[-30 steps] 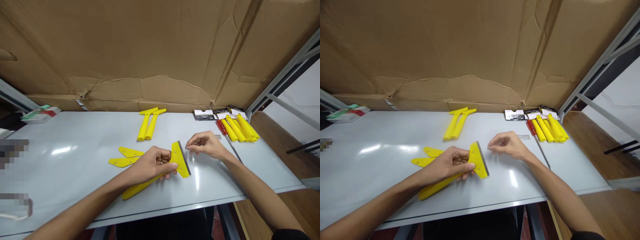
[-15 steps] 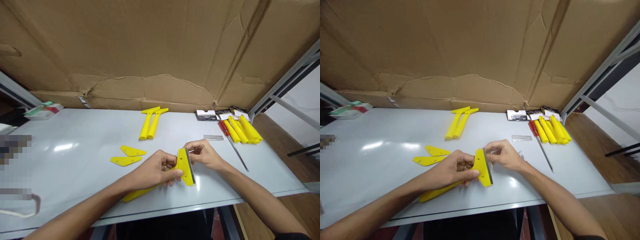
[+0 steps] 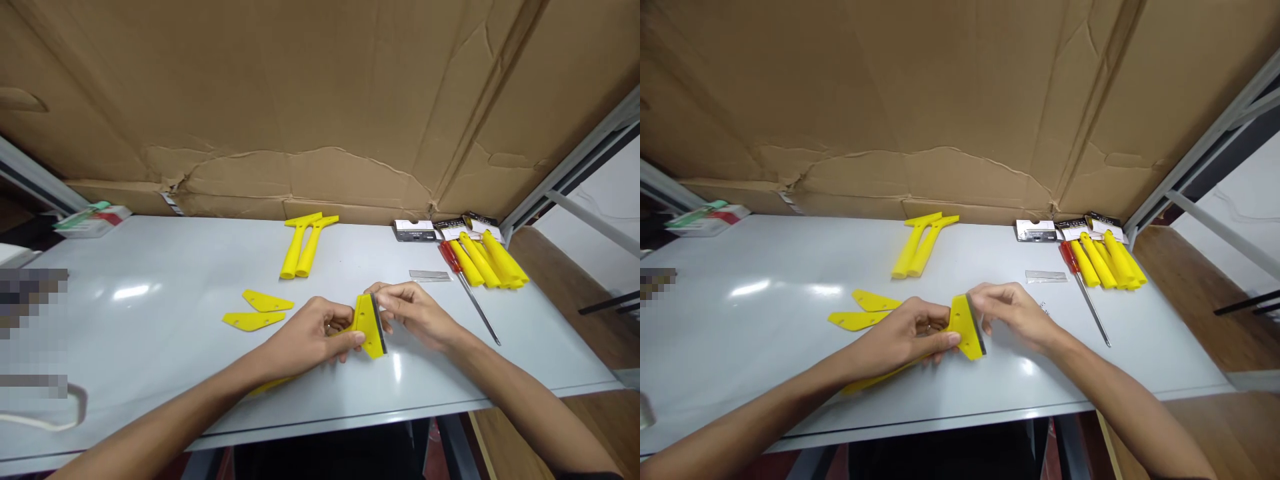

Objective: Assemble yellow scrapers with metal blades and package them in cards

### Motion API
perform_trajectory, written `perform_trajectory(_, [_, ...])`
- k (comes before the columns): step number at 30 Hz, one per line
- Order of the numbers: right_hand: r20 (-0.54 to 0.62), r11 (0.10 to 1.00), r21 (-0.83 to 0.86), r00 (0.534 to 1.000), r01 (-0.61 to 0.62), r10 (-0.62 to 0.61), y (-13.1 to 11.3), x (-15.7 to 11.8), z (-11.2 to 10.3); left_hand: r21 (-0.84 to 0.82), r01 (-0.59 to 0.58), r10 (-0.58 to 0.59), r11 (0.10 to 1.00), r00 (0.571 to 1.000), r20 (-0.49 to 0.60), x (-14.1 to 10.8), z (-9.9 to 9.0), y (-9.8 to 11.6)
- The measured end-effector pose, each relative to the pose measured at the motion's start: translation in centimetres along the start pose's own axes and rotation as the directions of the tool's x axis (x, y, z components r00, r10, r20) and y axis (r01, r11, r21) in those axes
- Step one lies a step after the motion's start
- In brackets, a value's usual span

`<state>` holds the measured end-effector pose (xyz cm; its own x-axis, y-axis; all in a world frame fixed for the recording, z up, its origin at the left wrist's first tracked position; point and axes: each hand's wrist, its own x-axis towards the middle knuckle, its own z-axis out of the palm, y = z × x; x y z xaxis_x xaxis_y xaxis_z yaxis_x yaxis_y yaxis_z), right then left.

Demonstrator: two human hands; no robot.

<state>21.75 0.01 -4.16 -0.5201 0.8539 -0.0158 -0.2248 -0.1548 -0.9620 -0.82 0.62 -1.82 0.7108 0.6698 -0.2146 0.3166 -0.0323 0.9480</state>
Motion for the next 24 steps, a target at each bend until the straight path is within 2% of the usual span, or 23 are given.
perform_trajectory(3, [0.000,0.996,-0.078,0.999,-0.040,0.040,-0.2,-0.1,-0.1,0.149,-0.035,0.047,0.988,0.996,-0.073,0.2,0.1,-0.3])
perform_trajectory(7, [-0.054,0.987,-0.148,0.997,-0.058,0.051,0.0,-0.1,-0.3,0.377,-0.008,0.086,0.926,0.978,-0.191,0.3,0.7,-1.1])
perform_trajectory(9, [-0.086,0.987,-0.151,0.996,-0.047,0.034,0.2,-0.1,-0.3,0.345,-0.002,0.091,0.939,0.966,-0.242,0.2,1.1,-1.4])
perform_trajectory(11, [-0.096,0.989,-0.138,0.995,-0.048,0.035,0.5,0.0,-0.1,0.216,-0.027,0.086,0.976,0.959,-0.271,0.1,1.5,-1.5])
perform_trajectory(13, [-0.089,0.989,-0.137,0.995,-0.056,0.044,0.5,0.2,0.1,0.115,-0.047,0.077,0.992,0.961,-0.267,-0.2,1.9,-1.5])
perform_trajectory(15, [-0.077,0.986,-0.159,0.996,-0.054,0.042,0.2,0.2,0.1,0.097,-0.042,0.065,0.994,0.965,-0.254,-0.3,2.1,-1.5])
perform_trajectory(18, [-0.035,0.942,-0.325,0.997,-0.079,0.072,-1.9,-0.4,-1.0,0.095,-0.022,0.047,0.995,0.962,-0.268,-0.4,2.0,-1.4])
perform_trajectory(20, [-0.002,0.815,-0.565,0.988,-0.129,0.155,-4.3,-1.5,-2.7,0.058,-0.026,0.042,0.998,0.955,-0.293,-0.4,1.7,-1.4])
perform_trajectory(22, [-0.036,0.587,-0.795,0.977,-0.156,0.212,-6.5,-2.9,-4.7,0.005,-0.028,0.028,1.000,0.947,-0.321,-0.3,1.4,-1.4])
perform_trajectory(24, [-0.123,0.347,-0.912,0.952,-0.220,0.280,-7.8,-4.1,-6.5,-0.060,-0.031,0.009,0.998,0.943,-0.333,-0.1,1.1,-1.4])
